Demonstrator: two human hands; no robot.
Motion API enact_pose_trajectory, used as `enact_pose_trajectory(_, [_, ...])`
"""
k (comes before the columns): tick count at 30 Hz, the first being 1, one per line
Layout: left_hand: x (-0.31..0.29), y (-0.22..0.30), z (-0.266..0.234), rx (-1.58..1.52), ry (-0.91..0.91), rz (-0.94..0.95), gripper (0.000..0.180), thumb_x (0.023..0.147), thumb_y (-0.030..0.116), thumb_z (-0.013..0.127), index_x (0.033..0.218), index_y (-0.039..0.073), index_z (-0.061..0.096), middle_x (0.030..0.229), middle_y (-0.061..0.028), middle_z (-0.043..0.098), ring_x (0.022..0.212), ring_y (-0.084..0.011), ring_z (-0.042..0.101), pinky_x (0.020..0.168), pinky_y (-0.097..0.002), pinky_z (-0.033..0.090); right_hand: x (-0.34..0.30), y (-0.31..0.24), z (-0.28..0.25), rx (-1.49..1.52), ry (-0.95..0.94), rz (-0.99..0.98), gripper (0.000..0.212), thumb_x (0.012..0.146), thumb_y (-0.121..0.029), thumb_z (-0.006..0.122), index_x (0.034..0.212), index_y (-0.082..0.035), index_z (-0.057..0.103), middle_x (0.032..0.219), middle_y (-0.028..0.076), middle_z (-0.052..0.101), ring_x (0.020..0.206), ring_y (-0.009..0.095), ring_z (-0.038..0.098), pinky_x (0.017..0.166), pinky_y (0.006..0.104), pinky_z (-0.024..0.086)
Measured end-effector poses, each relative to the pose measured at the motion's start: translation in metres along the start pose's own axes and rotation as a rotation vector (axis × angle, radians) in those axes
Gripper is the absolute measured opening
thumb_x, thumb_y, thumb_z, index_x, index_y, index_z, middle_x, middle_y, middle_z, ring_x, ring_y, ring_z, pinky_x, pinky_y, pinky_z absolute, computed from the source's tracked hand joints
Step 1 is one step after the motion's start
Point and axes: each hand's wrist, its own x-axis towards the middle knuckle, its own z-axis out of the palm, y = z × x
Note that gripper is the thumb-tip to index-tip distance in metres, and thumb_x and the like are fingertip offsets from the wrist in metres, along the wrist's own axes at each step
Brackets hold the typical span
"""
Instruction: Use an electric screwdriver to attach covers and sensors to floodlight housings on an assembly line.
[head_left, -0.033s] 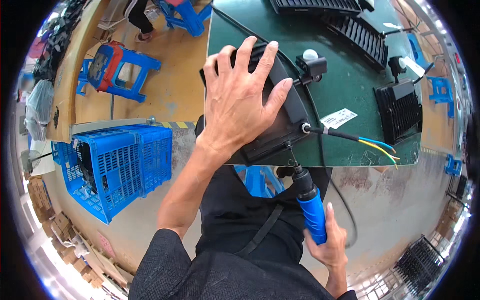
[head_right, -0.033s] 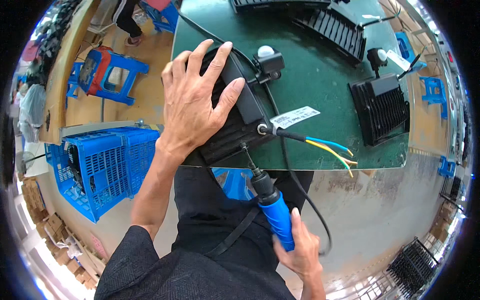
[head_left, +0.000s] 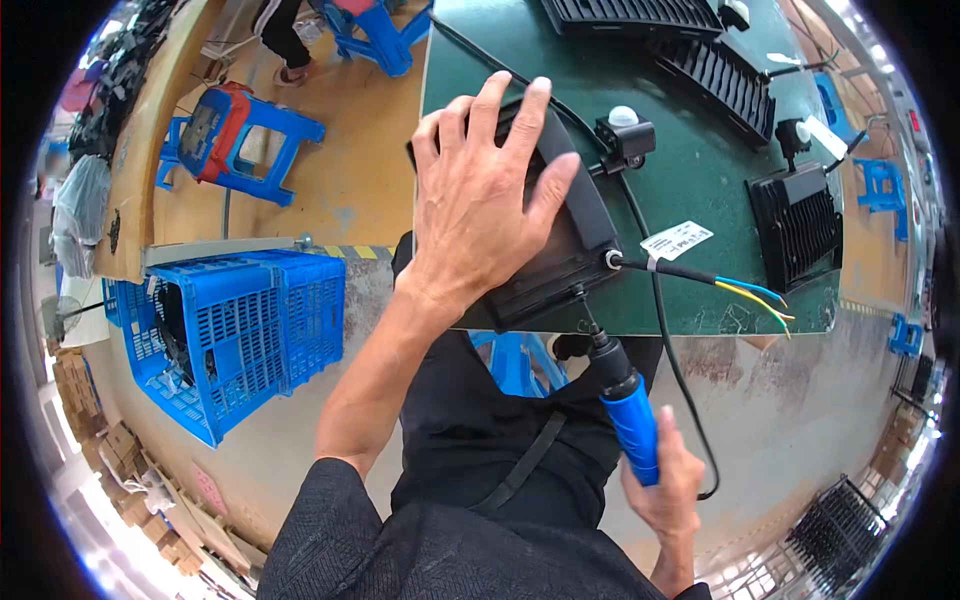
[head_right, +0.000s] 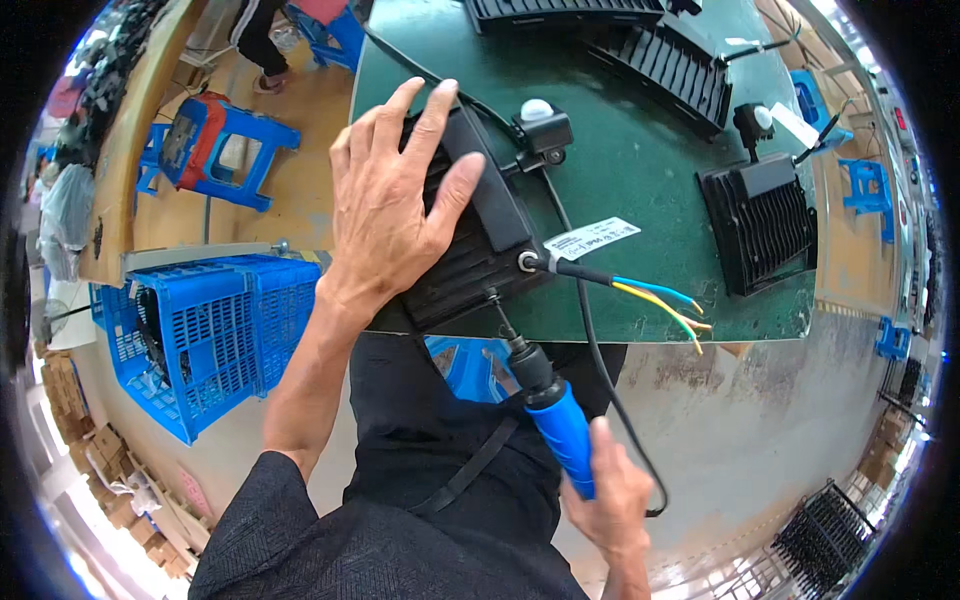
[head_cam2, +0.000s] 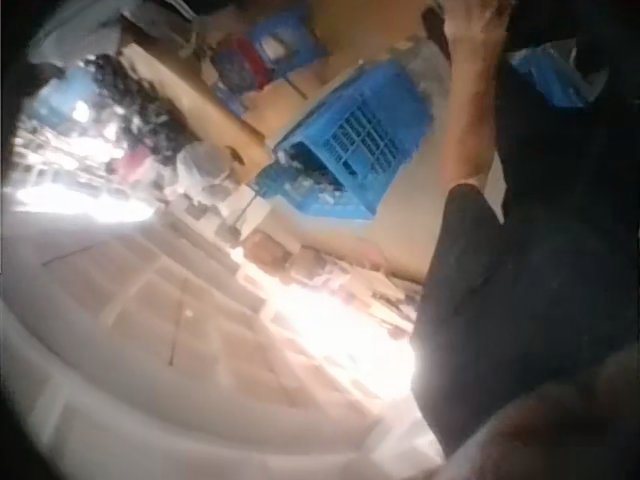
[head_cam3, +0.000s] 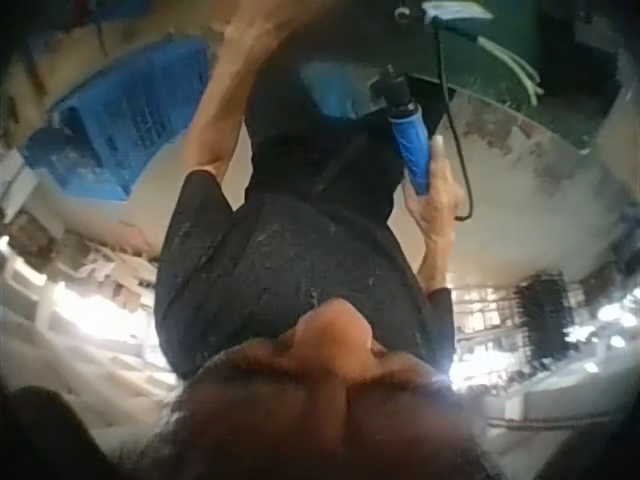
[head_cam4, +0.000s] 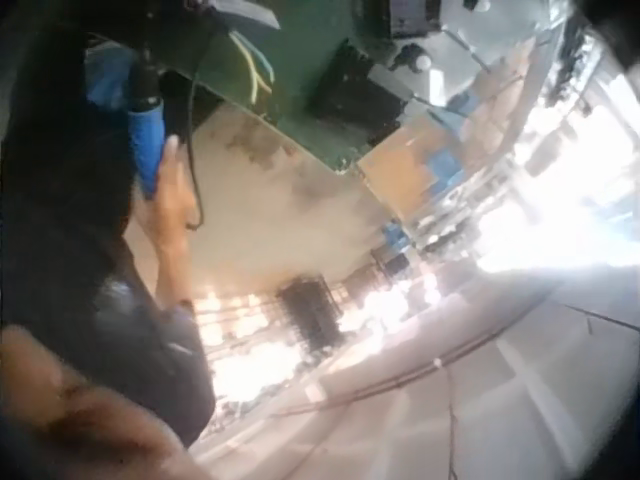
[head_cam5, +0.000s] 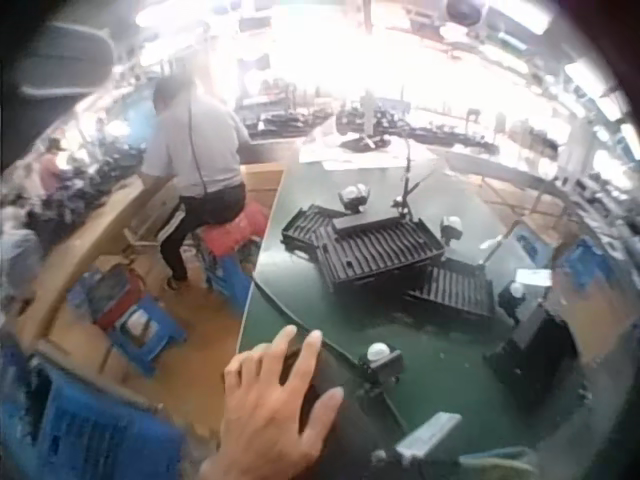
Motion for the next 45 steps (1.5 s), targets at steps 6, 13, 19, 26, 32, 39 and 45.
enact_pose_trajectory(6, [-0.020, -0.028, -0.010, -0.013, 0.213, -0.193, 0.037, 0.104, 0.018, 0.055, 0.137, 0.003, 0.061, 0.141, -0.0178, 0.059, 0.128, -0.0369, 0.053, 0.110, -0.0445, 0.039, 0.002, 0.000, -0.033, -0.169, 0.078, -0.050, 0.087, 0.068, 0.003, 0.078, 0.150, -0.002, 0.048, 0.090, 0.017, 0.067, 0.070, 0.035, 0.065, 0.063, 0.0427, 0.051])
enact_pose_trajectory(13, [-0.018, -0.041, -0.010, -0.237, 0.245, -0.316, 0.020, 0.101, 0.017, 0.059, 0.108, 0.003, 0.072, 0.117, -0.0116, 0.065, 0.108, -0.0332, 0.062, 0.092, -0.0432, 0.051, -0.002, -0.005, -0.045, 0.004, 0.035, -0.001, 0.079, 0.071, 0.000, 0.080, 0.145, -0.002, 0.054, 0.096, 0.019, 0.068, 0.079, 0.035, 0.067, 0.070, 0.0447, 0.053])
enact_pose_trajectory(19, [-0.031, -0.059, -0.014, -0.626, 0.230, -0.555, 0.021, 0.101, 0.018, 0.070, 0.097, -0.002, 0.073, 0.090, -0.0040, 0.065, 0.081, -0.0112, 0.061, 0.072, -0.0290, 0.049, 0.004, 0.010, -0.036, 0.069, 0.035, 0.104, 0.076, 0.073, 0.000, 0.077, 0.145, 0.000, 0.054, 0.109, 0.022, 0.069, 0.094, 0.034, 0.070, 0.086, 0.0391, 0.053])
enact_pose_trajectory(26, [-0.054, -0.079, -0.018, -0.995, 0.189, -0.750, 0.018, 0.099, 0.015, 0.073, 0.104, -0.002, 0.075, 0.094, -0.0025, 0.074, 0.084, -0.0083, 0.065, 0.079, -0.0240, 0.052, 0.002, -0.007, -0.054, 0.017, 0.086, 0.122, 0.067, 0.073, 0.003, 0.074, 0.138, -0.004, 0.062, 0.099, 0.019, 0.069, 0.087, 0.037, 0.070, 0.079, 0.0431, 0.053])
enact_pose_trajectory(32, [-0.069, -0.089, -0.019, -1.272, 0.412, -0.843, 0.041, 0.101, 0.021, 0.071, 0.132, -0.003, 0.061, 0.118, -0.0059, 0.069, 0.105, -0.0131, 0.066, 0.095, -0.0287, 0.052, 0.005, 0.008, -0.055, 0.349, 0.022, 0.223, 0.067, 0.071, -0.002, 0.080, 0.136, 0.001, 0.063, 0.109, 0.018, 0.073, 0.095, 0.024, 0.071, 0.087, 0.0350, 0.054])
enact_pose_trajectory(39, [-0.099, -0.066, -0.073, -1.446, 0.506, -0.918, 0.039, 0.102, 0.016, 0.066, 0.135, -0.003, 0.057, 0.126, -0.0101, 0.067, 0.116, -0.0182, 0.063, 0.104, -0.0328, 0.048, 0.034, 0.000, -0.049, 0.699, 0.018, 0.351, 0.074, 0.075, -0.007, 0.079, 0.144, 0.005, 0.055, 0.120, 0.014, 0.069, 0.106, 0.019, 0.066, 0.096, 0.0329, 0.051])
enact_pose_trajectory(45, [-0.128, -0.037, -0.156, -1.123, 0.734, -0.879, 0.038, 0.102, 0.015, 0.062, 0.133, -0.007, 0.058, 0.125, -0.0121, 0.066, 0.112, -0.0179, 0.062, 0.102, -0.0329, 0.046, 0.087, -0.021, -0.041, 0.192, 0.187, 0.074, 0.068, 0.078, 0.001, 0.075, 0.143, -0.002, 0.059, 0.114, 0.018, 0.070, 0.100, 0.029, 0.069, 0.093, 0.0387, 0.052])
